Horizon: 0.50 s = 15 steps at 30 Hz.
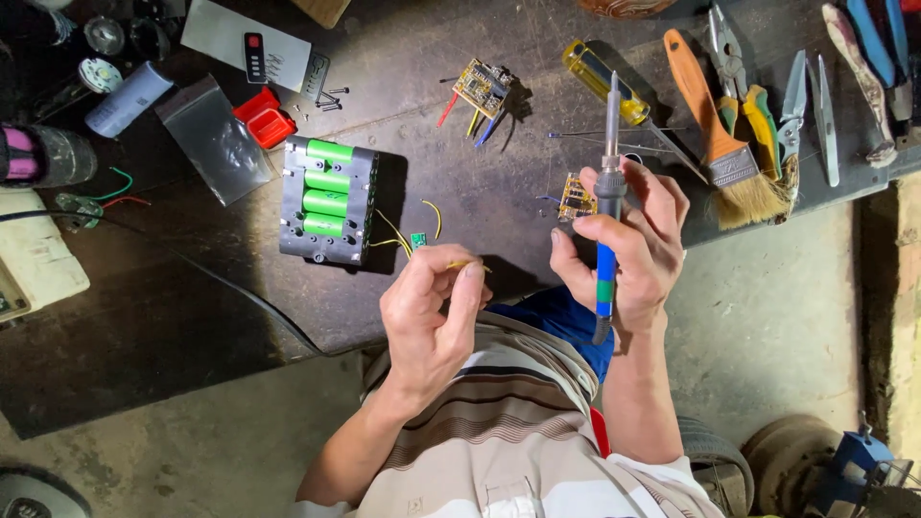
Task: Soldering wires onto a small circuit board at an electronics repair workbench.
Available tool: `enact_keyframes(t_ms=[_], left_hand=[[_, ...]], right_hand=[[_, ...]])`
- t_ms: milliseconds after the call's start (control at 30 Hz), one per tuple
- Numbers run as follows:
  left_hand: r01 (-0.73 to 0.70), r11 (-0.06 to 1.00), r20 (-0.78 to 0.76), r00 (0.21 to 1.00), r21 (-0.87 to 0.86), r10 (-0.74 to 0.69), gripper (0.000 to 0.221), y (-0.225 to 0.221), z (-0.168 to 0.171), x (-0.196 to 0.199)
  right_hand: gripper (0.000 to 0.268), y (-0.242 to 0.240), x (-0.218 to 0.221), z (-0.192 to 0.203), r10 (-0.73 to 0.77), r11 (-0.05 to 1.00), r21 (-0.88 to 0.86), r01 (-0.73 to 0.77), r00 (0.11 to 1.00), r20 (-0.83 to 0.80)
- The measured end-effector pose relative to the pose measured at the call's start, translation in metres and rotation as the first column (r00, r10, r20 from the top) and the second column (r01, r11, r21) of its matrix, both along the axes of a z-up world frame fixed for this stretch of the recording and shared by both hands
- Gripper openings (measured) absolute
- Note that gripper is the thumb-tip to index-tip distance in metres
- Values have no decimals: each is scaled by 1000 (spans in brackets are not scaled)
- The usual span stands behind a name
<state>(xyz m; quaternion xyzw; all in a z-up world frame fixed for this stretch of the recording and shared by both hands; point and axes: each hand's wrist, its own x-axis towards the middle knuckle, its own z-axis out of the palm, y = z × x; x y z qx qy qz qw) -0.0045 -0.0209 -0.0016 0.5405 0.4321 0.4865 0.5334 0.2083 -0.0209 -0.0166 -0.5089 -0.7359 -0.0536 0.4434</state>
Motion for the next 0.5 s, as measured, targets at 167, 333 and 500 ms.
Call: enact_keyframes(t_ms=[167, 333, 500], left_hand=[[-31, 998, -104, 994, 63, 37, 4, -13, 4, -25], [-55, 976, -301, 946, 213, 119, 4, -10, 9, -25], [-1, 922, -454, 870, 387, 191, 15, -10, -10, -23]], right_hand=[[12, 27, -24, 26, 51, 998, 47, -50, 998, -24], [24, 72, -45, 34, 43, 997, -73, -32, 988, 148], [22, 91, -60, 23, 61, 997, -46, -54, 982, 181]])
